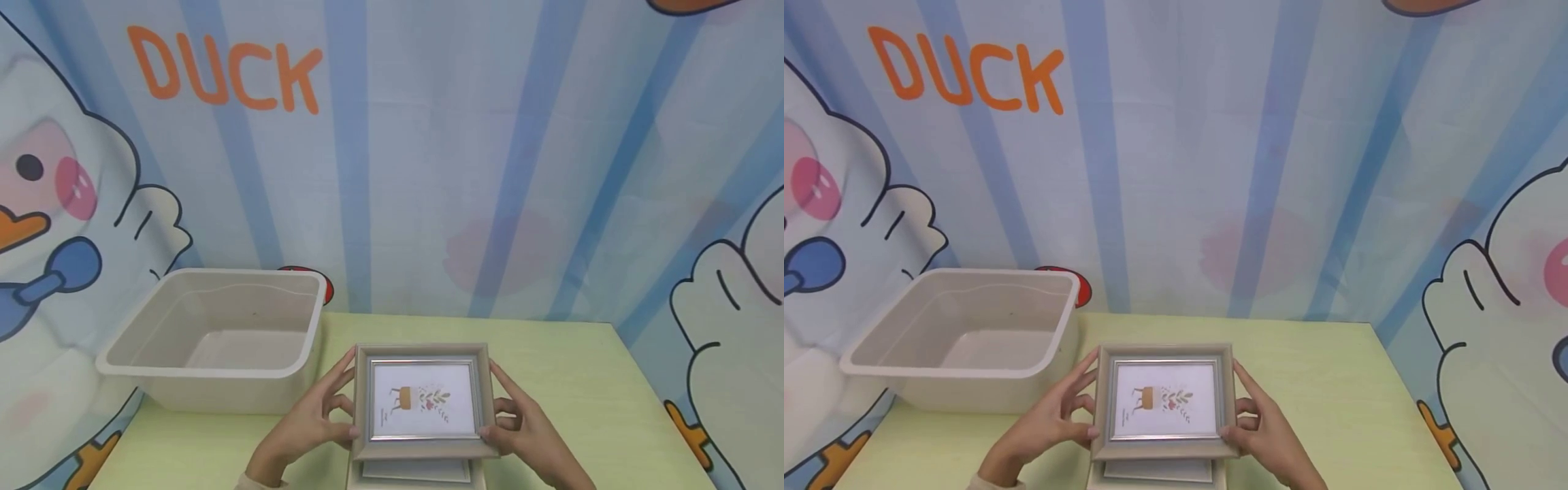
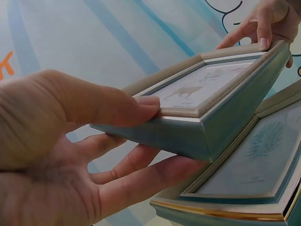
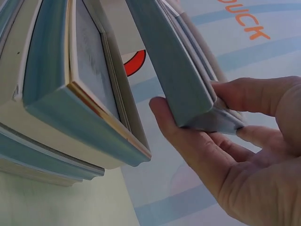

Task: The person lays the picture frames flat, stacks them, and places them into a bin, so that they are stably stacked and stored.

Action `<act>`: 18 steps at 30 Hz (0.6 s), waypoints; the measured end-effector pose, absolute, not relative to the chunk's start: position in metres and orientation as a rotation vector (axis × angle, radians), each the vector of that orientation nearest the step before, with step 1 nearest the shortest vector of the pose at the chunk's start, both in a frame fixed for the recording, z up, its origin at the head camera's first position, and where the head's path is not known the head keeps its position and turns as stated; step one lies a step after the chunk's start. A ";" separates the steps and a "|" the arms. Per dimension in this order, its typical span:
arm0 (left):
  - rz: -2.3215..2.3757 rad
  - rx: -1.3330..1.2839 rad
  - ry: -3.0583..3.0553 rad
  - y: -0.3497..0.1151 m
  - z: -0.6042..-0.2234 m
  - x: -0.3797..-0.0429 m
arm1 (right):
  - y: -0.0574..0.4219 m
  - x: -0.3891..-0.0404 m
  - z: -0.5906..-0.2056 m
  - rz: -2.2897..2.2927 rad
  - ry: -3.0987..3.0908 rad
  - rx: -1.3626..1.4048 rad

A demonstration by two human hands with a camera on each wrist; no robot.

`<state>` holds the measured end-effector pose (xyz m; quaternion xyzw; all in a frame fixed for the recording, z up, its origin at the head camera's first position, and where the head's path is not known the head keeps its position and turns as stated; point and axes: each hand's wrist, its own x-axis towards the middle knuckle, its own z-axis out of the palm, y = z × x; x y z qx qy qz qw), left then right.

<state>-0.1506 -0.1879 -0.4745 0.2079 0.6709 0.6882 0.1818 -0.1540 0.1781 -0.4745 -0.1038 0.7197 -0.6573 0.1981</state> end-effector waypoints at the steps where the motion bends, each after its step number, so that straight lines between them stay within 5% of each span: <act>1: 1.947 0.568 1.873 -0.189 -0.475 -0.151 | 0.178 -0.153 -0.475 -1.840 1.998 -0.291; 18: 1.922 0.359 1.891 -0.186 -0.495 -0.145 | 0.167 -0.136 -0.488 -1.583 2.217 -0.121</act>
